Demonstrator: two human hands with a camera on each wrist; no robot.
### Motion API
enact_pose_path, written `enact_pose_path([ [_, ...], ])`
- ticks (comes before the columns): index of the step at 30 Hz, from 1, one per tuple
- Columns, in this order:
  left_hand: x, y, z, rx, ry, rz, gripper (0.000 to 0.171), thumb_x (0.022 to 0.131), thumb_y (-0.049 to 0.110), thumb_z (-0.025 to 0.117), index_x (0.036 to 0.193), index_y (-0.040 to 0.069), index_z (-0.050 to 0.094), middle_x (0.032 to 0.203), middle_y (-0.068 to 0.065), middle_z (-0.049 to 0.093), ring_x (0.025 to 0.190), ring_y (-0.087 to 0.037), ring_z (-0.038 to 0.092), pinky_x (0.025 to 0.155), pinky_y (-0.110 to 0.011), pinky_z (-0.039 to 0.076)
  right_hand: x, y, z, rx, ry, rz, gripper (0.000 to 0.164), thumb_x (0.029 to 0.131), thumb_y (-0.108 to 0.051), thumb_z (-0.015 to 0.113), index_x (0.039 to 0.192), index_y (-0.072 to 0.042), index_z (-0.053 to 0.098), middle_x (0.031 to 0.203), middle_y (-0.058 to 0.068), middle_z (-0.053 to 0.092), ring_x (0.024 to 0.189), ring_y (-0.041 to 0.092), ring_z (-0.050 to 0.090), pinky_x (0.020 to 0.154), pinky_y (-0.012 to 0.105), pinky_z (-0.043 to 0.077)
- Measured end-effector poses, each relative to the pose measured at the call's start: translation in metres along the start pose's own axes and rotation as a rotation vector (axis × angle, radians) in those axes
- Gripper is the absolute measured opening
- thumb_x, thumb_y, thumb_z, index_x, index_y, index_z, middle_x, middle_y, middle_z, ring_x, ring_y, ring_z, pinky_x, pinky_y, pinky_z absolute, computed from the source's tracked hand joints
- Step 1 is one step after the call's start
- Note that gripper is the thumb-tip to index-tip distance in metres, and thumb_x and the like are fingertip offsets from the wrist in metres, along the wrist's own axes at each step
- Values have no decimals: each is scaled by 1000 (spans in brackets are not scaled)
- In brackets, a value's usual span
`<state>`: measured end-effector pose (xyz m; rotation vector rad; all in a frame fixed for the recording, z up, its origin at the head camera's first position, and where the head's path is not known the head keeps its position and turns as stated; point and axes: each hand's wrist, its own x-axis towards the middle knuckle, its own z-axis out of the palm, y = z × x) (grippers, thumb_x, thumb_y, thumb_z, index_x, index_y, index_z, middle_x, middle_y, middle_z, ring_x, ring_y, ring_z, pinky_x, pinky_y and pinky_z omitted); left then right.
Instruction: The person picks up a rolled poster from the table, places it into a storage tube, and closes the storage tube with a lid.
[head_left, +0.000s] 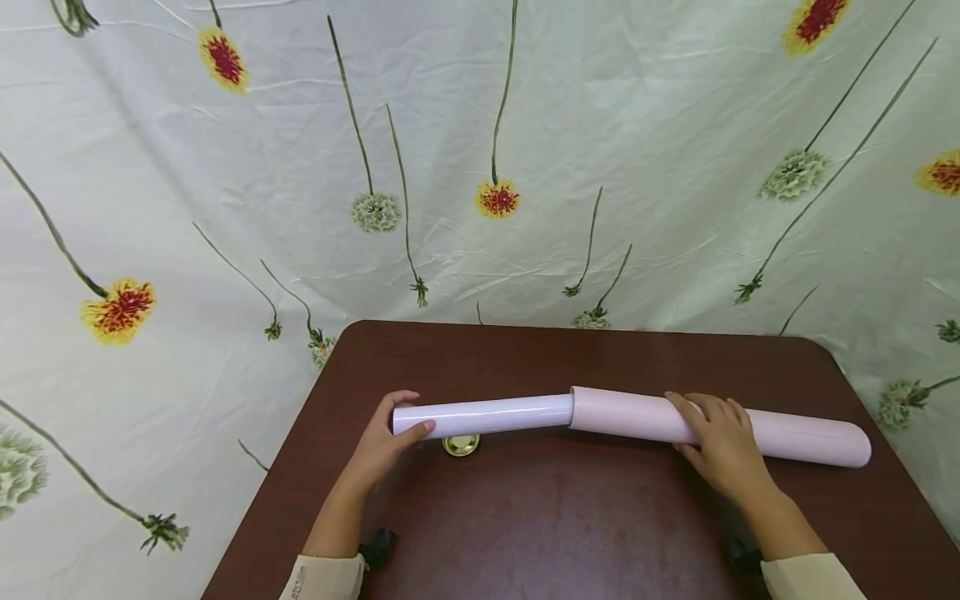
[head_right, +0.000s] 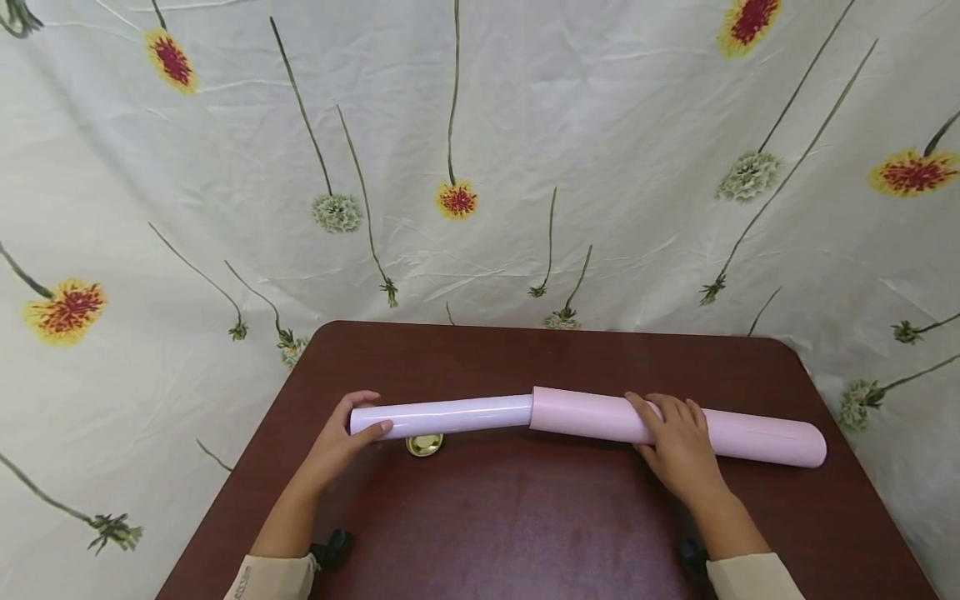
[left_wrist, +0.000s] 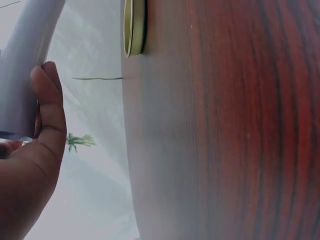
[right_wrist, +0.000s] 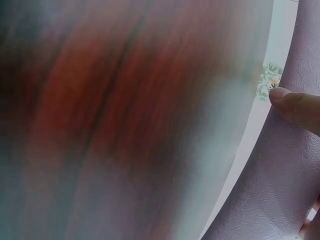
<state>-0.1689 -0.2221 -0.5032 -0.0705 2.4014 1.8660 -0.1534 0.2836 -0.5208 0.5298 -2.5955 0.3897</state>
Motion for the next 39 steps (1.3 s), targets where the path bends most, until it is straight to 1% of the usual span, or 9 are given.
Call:
enact_pose_path([
  [2, 0, 0, 0, -5, 21, -4, 65, 90, 16, 77, 144, 10, 41, 126, -18, 49, 100, -22, 56, 83, -36, 58, -1, -1, 1, 0, 3, -4, 89, 63, -8, 92, 141, -17, 52, 122, 20, 58, 114, 44, 53, 103, 67, 32],
  [8, 1, 1, 2, 7, 110, 4, 70, 88, 18, 78, 147, 17, 40, 126, -17, 50, 99, -19, 55, 80, -25, 51, -2, -2, 3, 8, 14, -18, 88, 62, -8, 92, 140, -17, 54, 122, 19, 59, 114, 43, 54, 102, 68, 32],
  [12, 1, 3, 6, -37, 155, 24, 69, 88, 13, 78, 145, 13, 40, 125, -15, 52, 97, -14, 56, 78, -20, 53, -3, -3, 4, 12, 10, -20, 88, 61, -8, 93, 140, -16, 54, 122, 19, 59, 115, 42, 53, 103, 68, 32],
  [16, 1, 3, 10, -114, 203, 49, 70, 87, 6, 77, 143, 9, 37, 123, -11, 50, 94, -10, 58, 77, -18, 55, -3, -5, 5, 18, 6, -15, 89, 61, -7, 93, 140, -17, 54, 123, 18, 59, 115, 42, 53, 103, 67, 32],
  [20, 2, 3, 13, -162, 237, 68, 70, 87, 3, 77, 142, 8, 34, 120, -6, 47, 93, -7, 58, 76, -17, 53, -4, -7, 4, 22, 2, -8, 90, 61, -7, 94, 141, -17, 54, 123, 18, 59, 115, 42, 53, 104, 67, 31],
  [25, 2, 4, 13, -148, 237, 64, 69, 88, 5, 76, 144, 8, 35, 120, -4, 47, 94, -5, 57, 77, -15, 50, -4, -9, 5, 24, 0, -4, 90, 61, -7, 94, 141, -17, 54, 123, 18, 58, 115, 43, 53, 104, 67, 31],
  [29, 2, 3, 12, -133, 214, 73, 66, 90, 3, 74, 145, 8, 39, 127, -7, 51, 99, -5, 58, 80, -15, 51, -4, -11, 5, 29, 7, -2, 90, 60, -6, 94, 140, -17, 55, 123, 18, 58, 115, 42, 53, 105, 67, 31],
  [33, 2, 2, 13, -150, 186, 76, 62, 91, 1, 71, 145, 8, 40, 133, -11, 52, 105, -6, 58, 83, -15, 53, -3, -13, 5, 36, 8, 1, 90, 60, -5, 94, 140, -16, 55, 123, 18, 58, 115, 41, 53, 105, 66, 30],
  [39, 1, 1, 13, -151, 175, 70, 59, 93, 1, 69, 145, 7, 41, 141, -12, 53, 111, -4, 57, 85, -15, 53, -3, -14, 5, 35, 8, 3, 91, 60, -6, 94, 141, -17, 54, 123, 18, 58, 115, 42, 53, 105, 66, 29],
])
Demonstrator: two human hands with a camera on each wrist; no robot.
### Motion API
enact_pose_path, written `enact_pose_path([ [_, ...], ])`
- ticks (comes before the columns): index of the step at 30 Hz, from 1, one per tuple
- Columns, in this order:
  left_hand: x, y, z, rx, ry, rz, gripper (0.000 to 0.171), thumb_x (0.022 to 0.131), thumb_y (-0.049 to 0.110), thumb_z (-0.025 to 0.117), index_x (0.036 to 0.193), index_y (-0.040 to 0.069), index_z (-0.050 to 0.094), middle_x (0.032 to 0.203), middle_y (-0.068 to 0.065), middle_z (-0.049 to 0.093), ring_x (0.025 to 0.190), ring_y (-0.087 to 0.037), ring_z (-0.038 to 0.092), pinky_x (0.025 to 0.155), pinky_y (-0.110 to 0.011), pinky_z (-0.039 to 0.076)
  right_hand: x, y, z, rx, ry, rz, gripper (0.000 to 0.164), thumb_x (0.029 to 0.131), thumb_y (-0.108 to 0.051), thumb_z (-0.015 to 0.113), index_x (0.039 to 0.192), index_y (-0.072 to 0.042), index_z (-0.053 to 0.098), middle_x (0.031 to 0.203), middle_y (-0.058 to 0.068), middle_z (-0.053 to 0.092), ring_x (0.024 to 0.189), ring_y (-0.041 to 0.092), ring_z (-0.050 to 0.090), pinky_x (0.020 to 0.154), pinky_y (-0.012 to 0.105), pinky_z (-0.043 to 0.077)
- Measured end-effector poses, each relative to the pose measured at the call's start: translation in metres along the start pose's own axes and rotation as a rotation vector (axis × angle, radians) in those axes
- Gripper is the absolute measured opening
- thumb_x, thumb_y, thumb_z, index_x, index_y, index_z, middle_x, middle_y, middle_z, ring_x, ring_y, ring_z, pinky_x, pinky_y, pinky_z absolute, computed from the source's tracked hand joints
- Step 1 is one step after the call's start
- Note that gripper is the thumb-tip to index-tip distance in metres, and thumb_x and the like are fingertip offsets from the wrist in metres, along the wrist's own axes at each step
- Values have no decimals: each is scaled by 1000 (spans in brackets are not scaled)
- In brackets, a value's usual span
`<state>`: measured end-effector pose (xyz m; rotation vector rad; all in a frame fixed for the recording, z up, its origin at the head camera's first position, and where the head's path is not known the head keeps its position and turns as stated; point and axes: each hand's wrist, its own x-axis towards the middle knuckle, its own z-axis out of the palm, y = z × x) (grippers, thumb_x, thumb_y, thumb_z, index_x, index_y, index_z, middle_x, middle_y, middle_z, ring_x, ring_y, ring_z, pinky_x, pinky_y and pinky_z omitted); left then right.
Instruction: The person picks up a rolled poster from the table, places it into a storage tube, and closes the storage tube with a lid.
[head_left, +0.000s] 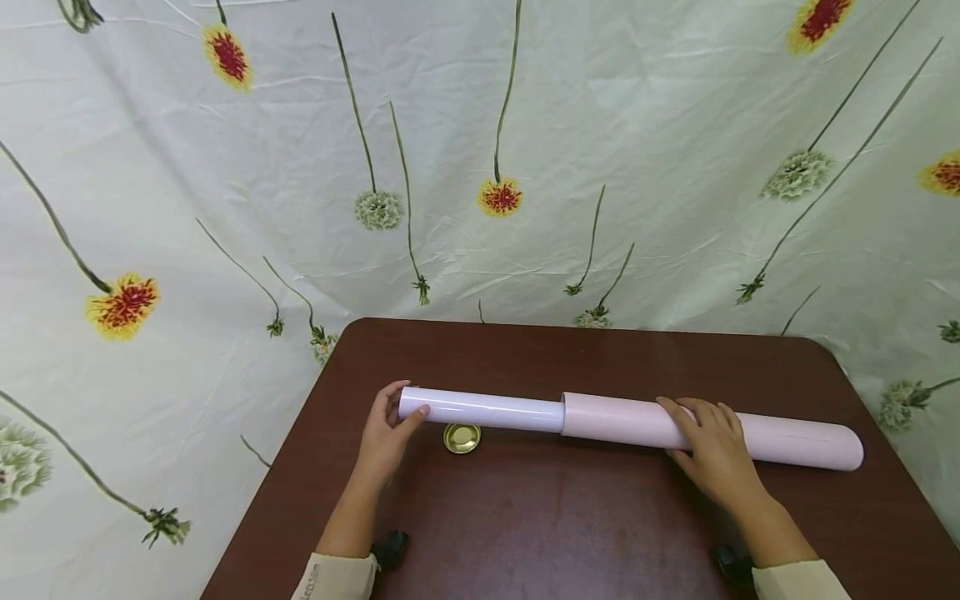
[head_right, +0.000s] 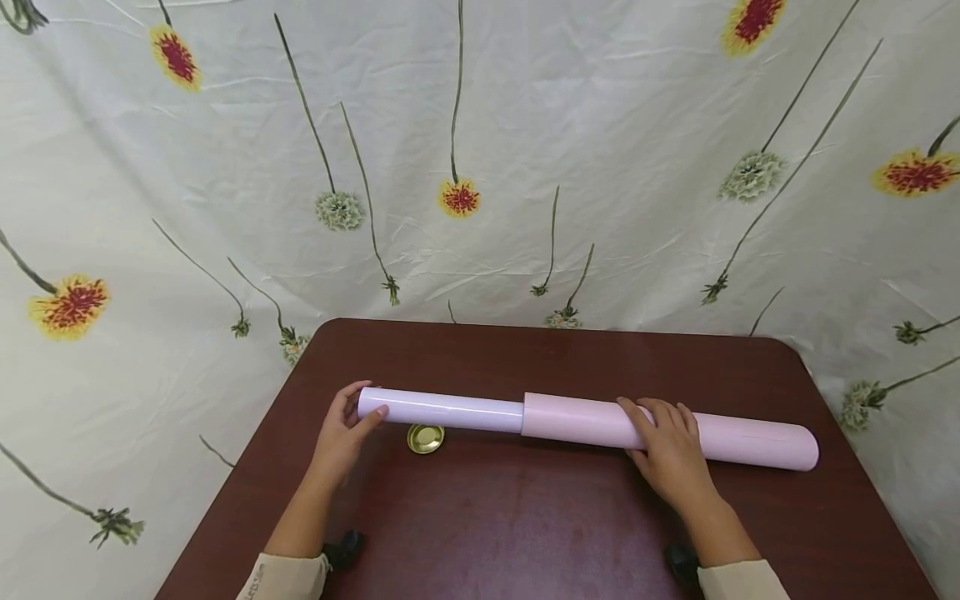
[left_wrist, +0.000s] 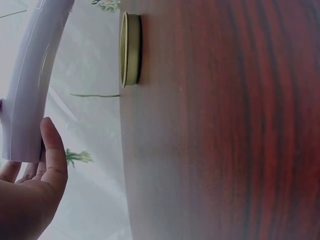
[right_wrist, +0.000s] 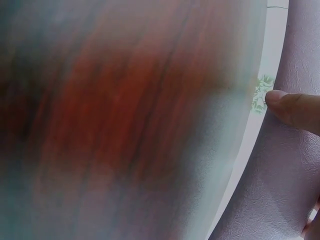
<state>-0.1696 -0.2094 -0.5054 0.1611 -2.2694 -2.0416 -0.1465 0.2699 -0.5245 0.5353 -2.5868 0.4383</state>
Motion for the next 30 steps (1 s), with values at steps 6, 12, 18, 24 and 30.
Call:
enact_pose_path([
  [6, 1, 0, -1, 0, -22, 3, 56, 95, 3, 66, 146, 5, 42, 149, -14, 52, 113, 0, 57, 87, -17, 54, 0, 0, 0, -2, 2, 7, 92, 60, -6, 94, 142, -18, 54, 124, 18, 58, 116, 41, 53, 106, 66, 30],
  [12, 0, 2, 0, -22, -24, 11, 50, 98, 3, 62, 145, 3, 44, 149, -16, 52, 109, -1, 59, 89, -31, 57, 1, 0, 0, 3, 2, 11, 91, 61, -6, 94, 142, -18, 54, 124, 19, 58, 117, 41, 53, 106, 66, 29],
  [18, -1, 1, 1, -23, -24, 16, 49, 99, 5, 61, 145, 3, 46, 146, -16, 51, 107, -1, 59, 87, -31, 57, 1, -2, 0, 10, 5, 11, 91, 61, -6, 94, 142, -18, 54, 125, 19, 58, 116, 41, 53, 105, 66, 30],
  [24, -1, 2, 1, -14, -23, -5, 50, 99, 5, 61, 147, 7, 48, 137, -13, 51, 103, -2, 61, 89, -34, 57, 2, -3, 1, 12, 8, 9, 91, 61, -7, 94, 142, -18, 54, 124, 18, 59, 116, 41, 53, 105, 66, 30],
  [30, -3, 3, 1, 4, -34, -28, 49, 98, 5, 62, 146, 10, 51, 135, -16, 53, 100, -3, 62, 91, -36, 57, 2, -5, 1, 16, 5, 10, 90, 61, -7, 94, 142, -18, 54, 124, 18, 59, 116, 41, 53, 105, 66, 30],
])
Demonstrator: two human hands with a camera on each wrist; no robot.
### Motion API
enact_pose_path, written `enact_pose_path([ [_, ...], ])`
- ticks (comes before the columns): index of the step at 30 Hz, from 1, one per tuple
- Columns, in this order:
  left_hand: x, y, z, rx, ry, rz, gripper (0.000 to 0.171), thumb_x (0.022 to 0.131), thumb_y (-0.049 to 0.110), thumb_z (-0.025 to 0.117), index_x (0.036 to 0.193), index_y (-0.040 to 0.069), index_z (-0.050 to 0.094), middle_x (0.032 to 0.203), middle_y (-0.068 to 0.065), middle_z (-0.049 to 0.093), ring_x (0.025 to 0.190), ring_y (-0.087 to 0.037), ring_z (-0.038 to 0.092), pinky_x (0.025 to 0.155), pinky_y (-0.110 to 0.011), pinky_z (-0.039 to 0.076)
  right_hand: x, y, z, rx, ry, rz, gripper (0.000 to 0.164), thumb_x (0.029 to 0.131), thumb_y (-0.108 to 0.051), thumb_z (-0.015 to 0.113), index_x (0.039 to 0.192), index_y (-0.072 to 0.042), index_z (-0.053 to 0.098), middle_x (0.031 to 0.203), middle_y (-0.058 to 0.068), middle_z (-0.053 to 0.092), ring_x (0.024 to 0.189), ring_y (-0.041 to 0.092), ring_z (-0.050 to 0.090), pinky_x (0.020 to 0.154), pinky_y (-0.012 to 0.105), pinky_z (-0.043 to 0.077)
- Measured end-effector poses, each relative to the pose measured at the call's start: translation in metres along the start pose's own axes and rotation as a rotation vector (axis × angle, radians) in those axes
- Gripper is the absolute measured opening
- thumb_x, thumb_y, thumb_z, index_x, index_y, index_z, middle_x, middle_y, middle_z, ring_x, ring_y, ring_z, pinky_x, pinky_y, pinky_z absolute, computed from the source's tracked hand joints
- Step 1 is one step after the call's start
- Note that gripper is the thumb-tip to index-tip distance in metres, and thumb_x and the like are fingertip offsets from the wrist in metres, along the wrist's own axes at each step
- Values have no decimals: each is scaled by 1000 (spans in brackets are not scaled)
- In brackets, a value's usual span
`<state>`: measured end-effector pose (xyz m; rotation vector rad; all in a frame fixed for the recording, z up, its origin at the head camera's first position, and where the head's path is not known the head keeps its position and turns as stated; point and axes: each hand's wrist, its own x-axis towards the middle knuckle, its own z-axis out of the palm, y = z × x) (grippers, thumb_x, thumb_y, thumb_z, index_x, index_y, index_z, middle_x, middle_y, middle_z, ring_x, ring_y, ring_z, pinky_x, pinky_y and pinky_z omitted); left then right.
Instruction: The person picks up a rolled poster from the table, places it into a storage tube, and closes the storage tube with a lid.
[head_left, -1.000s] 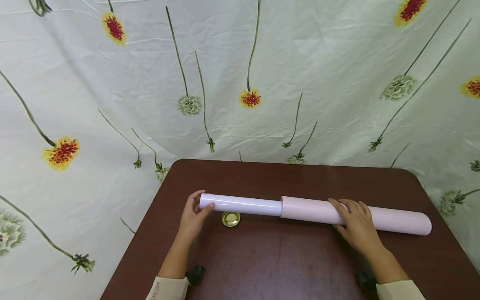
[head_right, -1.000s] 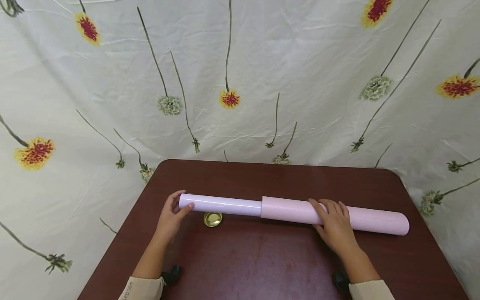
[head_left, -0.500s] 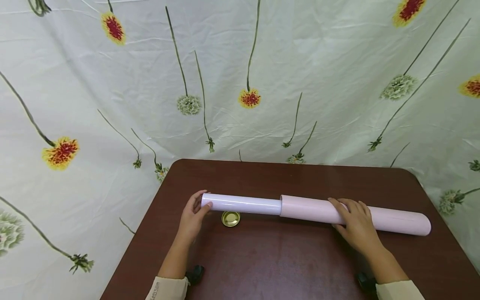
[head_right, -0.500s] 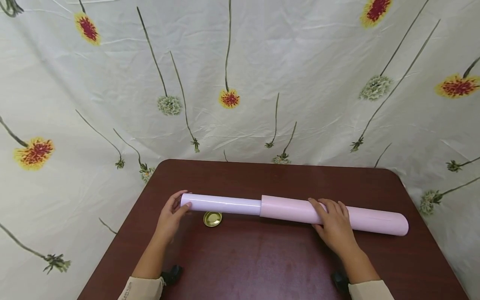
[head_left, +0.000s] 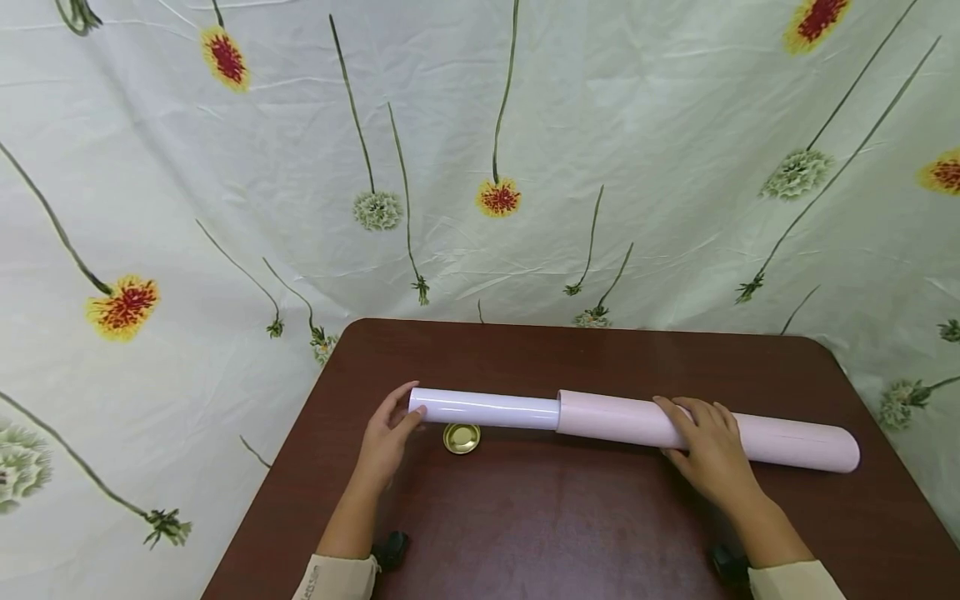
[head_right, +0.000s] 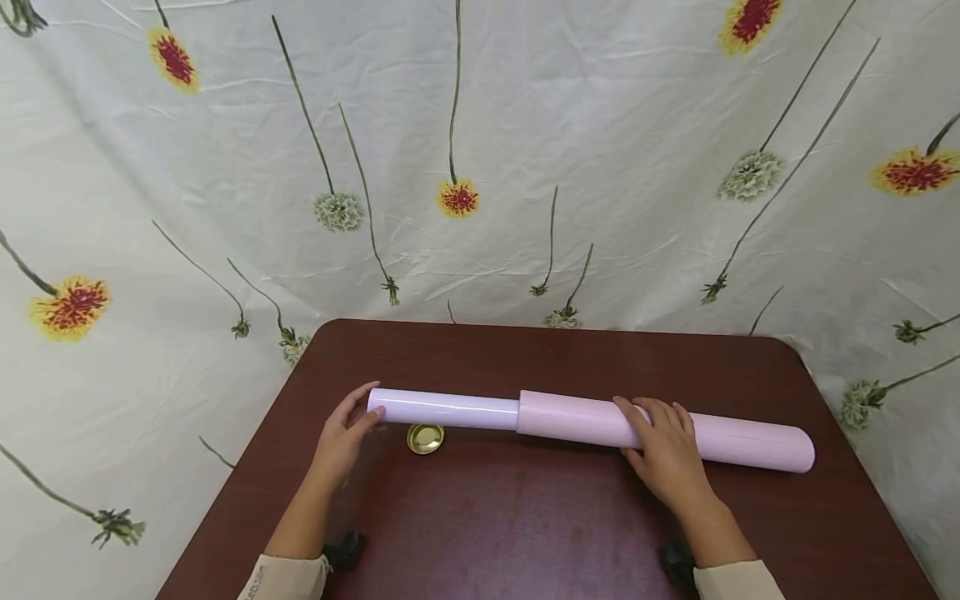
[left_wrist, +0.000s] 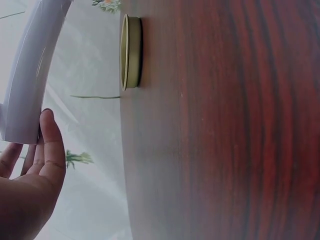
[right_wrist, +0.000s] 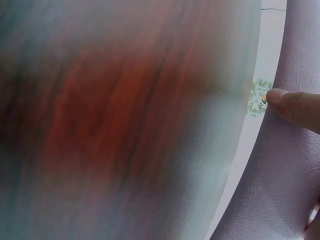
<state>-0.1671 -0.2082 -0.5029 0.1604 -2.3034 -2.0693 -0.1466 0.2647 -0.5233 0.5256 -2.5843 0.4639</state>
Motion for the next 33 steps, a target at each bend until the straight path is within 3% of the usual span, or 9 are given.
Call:
enact_pose_path([
  [15, -3, 0, 2, 10, -27, -14, 50, 99, 9, 63, 147, 13, 52, 132, -22, 57, 96, -4, 64, 90, -33, 57, 1, -3, 3, 14, 4, -5, 91, 61, -6, 94, 142, -18, 54, 124, 17, 58, 116, 40, 53, 105, 64, 29],
  [21, -4, 1, 3, 10, -53, -18, 51, 99, 10, 63, 148, 13, 51, 138, -19, 55, 97, -3, 66, 91, -31, 57, 2, -4, 4, 17, 7, -8, 90, 61, -7, 94, 142, -18, 54, 123, 16, 58, 116, 40, 53, 105, 64, 30],
  [30, -3, -2, 8, 6, -61, -28, 51, 98, 8, 63, 148, 15, 52, 132, -24, 61, 98, -19, 70, 92, -27, 55, 3, -6, 4, 21, 1, -8, 90, 61, -7, 94, 142, -18, 54, 124, 17, 58, 116, 41, 54, 105, 65, 29],
  [33, -3, -2, 10, -9, -73, -26, 52, 98, 5, 62, 148, 14, 52, 136, -23, 59, 98, -14, 70, 95, -32, 56, 4, -7, 5, 22, 3, -7, 90, 61, -7, 94, 142, -18, 55, 124, 16, 59, 116, 40, 54, 106, 64, 30],
])
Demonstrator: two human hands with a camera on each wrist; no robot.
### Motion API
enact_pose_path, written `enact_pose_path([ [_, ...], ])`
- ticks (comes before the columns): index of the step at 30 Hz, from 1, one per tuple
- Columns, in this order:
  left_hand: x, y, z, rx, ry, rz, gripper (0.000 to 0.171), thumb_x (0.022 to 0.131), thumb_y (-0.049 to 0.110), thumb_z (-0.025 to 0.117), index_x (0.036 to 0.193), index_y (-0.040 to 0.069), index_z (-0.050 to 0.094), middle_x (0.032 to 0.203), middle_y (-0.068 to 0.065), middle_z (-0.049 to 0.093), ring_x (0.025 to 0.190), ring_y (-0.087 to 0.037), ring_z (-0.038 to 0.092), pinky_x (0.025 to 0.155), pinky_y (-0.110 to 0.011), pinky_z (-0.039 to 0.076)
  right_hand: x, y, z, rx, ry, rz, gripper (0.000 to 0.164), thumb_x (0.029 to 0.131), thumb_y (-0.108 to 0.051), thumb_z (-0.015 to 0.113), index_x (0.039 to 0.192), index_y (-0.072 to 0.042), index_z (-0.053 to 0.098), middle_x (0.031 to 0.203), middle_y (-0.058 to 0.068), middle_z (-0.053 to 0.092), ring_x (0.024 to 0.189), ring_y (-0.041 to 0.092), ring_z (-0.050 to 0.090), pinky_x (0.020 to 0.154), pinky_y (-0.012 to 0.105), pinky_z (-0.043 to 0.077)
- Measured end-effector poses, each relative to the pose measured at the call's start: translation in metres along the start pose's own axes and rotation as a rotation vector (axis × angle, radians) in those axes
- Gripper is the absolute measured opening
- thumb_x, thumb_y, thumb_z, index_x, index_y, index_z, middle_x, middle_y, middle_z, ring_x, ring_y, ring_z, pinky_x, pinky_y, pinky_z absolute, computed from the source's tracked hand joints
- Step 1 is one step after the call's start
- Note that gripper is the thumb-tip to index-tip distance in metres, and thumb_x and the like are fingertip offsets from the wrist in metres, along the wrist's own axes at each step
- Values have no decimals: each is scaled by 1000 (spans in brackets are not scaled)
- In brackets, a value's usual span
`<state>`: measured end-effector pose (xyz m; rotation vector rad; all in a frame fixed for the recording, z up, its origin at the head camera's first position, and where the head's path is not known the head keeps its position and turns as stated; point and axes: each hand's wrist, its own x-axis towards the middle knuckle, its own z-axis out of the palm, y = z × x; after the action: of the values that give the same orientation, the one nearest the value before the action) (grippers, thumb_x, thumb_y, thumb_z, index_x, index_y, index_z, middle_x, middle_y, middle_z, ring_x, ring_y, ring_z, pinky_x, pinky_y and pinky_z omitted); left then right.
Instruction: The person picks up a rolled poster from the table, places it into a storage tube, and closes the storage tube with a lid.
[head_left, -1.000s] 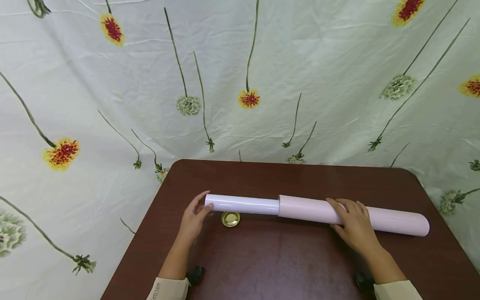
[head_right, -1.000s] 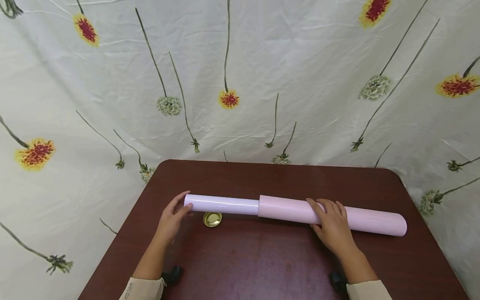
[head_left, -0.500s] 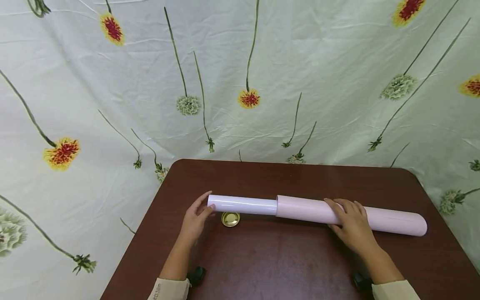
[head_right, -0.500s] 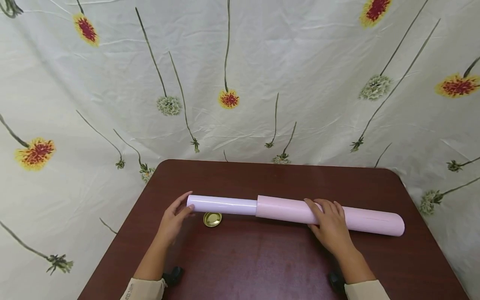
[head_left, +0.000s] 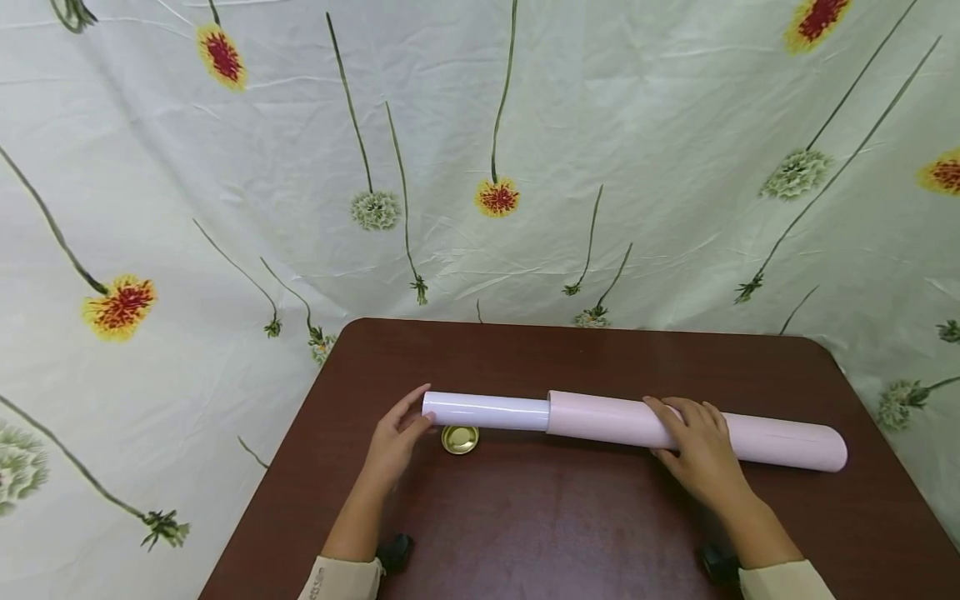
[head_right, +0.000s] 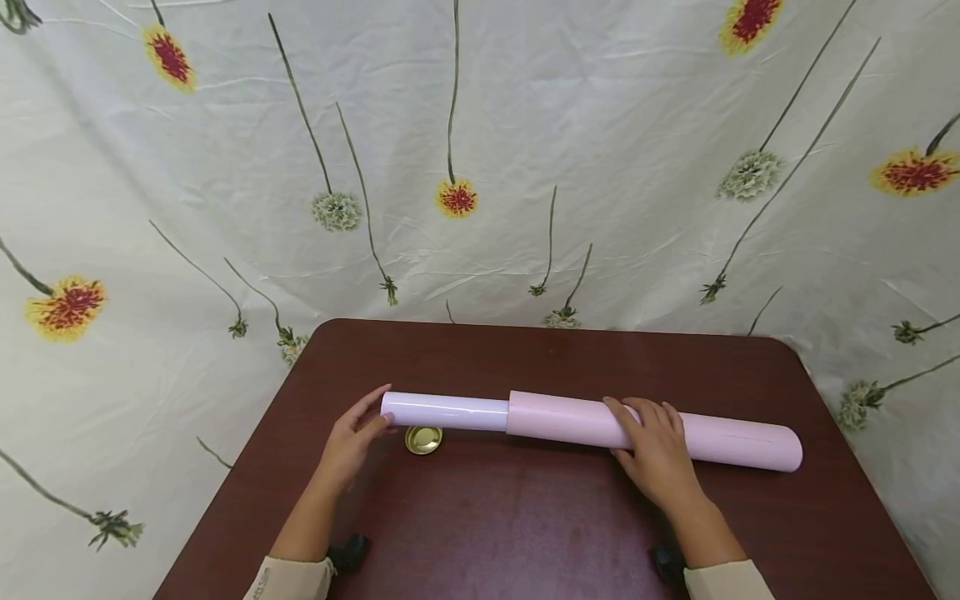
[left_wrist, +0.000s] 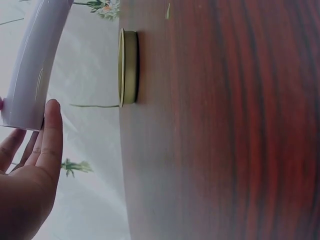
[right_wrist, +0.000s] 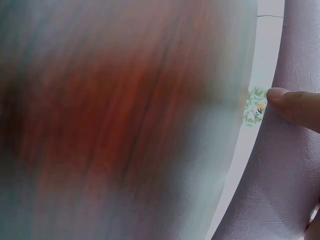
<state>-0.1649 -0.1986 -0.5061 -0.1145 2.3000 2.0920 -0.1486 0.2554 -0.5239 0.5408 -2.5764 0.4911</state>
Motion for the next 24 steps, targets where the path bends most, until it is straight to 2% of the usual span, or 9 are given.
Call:
enact_pose_path([
  [4, 0, 0, 2, -15, -20, 0, 52, 98, 2, 60, 148, 12, 51, 141, -21, 55, 98, -4, 69, 98, -35, 55, 0, -1, 1, -4, 3, -1, 90, 60, -8, 94, 141, -18, 55, 123, 16, 59, 115, 39, 54, 106, 65, 30],
  [11, 0, -1, 4, 3, -25, -4, 51, 98, 3, 61, 147, 13, 53, 135, -23, 59, 97, -5, 67, 89, -24, 55, 1, -3, 4, 3, -2, -3, 89, 61, -8, 94, 141, -19, 55, 123, 16, 59, 116, 39, 54, 106, 65, 30],
  [17, -1, -3, 5, 26, -25, 3, 50, 97, 5, 63, 147, 11, 53, 131, -21, 60, 97, -7, 65, 91, -29, 56, 1, -5, 5, 3, -6, -4, 90, 61, -8, 94, 141, -19, 55, 124, 16, 59, 117, 38, 54, 107, 66, 30],
  [24, 0, -5, 5, 8, -42, 32, 50, 98, 3, 61, 146, 5, 51, 142, -18, 57, 106, -6, 65, 94, -34, 57, 0, -8, 6, 0, -11, -1, 91, 61, -9, 95, 142, -19, 55, 124, 16, 59, 117, 39, 54, 106, 66, 30],
])
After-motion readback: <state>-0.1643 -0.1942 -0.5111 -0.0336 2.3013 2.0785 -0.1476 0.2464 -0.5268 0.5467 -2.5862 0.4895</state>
